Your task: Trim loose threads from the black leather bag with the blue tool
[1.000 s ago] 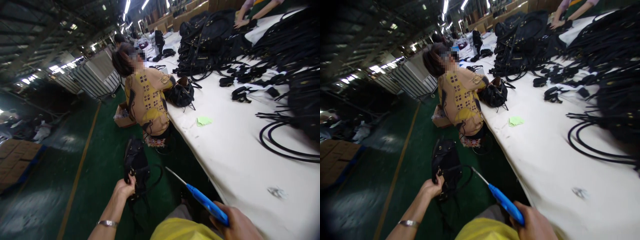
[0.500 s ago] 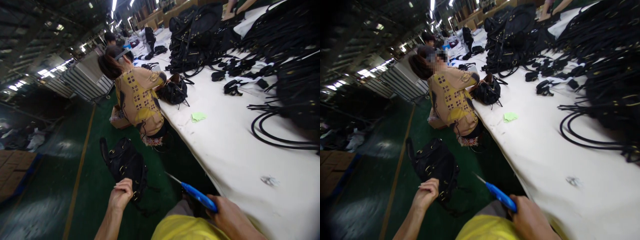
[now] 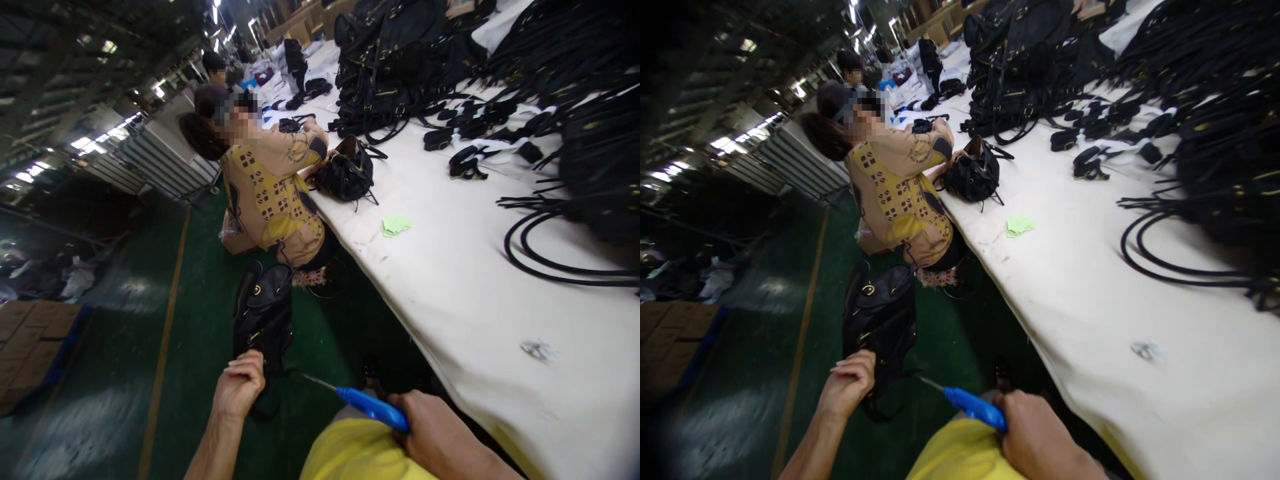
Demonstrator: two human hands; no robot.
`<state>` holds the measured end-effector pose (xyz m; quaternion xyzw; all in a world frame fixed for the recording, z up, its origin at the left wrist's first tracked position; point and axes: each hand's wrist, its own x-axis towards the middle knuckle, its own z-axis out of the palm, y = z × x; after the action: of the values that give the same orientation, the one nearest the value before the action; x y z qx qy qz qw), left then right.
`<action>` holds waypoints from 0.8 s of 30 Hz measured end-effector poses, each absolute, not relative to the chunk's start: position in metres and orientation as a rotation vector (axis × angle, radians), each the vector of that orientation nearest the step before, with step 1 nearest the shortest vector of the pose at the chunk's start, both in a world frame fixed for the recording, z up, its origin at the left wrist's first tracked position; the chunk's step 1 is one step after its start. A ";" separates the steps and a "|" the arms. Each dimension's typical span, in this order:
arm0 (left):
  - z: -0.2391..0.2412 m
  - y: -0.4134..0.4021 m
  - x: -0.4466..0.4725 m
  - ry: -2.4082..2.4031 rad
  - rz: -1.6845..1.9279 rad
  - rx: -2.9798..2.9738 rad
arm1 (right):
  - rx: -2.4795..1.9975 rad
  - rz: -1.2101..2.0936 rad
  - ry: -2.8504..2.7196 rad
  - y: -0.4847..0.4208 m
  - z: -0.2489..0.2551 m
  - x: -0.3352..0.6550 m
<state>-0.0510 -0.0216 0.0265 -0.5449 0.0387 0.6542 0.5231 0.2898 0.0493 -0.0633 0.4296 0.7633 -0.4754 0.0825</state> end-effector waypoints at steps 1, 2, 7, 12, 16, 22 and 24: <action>0.027 -0.021 -0.050 0.095 1.569 -1.306 | 1.306 -1.385 2.271 0.049 -0.062 0.288; 0.028 -0.021 -0.049 0.101 1.570 -1.305 | 1.353 -1.339 2.256 0.049 -0.061 0.287; 0.027 -0.022 -0.048 0.085 1.562 -1.295 | 1.288 -1.438 2.294 0.046 -0.059 0.283; 0.021 -0.024 -0.053 0.111 1.563 -1.287 | 1.564 -1.436 2.178 0.057 -0.050 0.290; 0.020 -0.021 -0.054 0.056 1.559 -1.218 | 1.451 -1.611 2.254 0.060 -0.045 0.298; 0.039 -0.013 -0.063 0.625 1.497 -0.967 | 1.705 -1.528 2.091 0.052 -0.041 0.318; 0.029 0.001 -0.058 1.146 1.290 -0.625 | 1.708 -1.536 2.082 0.044 -0.028 0.328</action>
<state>-0.0580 0.0008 0.0294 -0.2705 0.4958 0.5583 0.6076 0.3275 0.0438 -0.0285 0.5509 0.6713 -0.4954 0.0206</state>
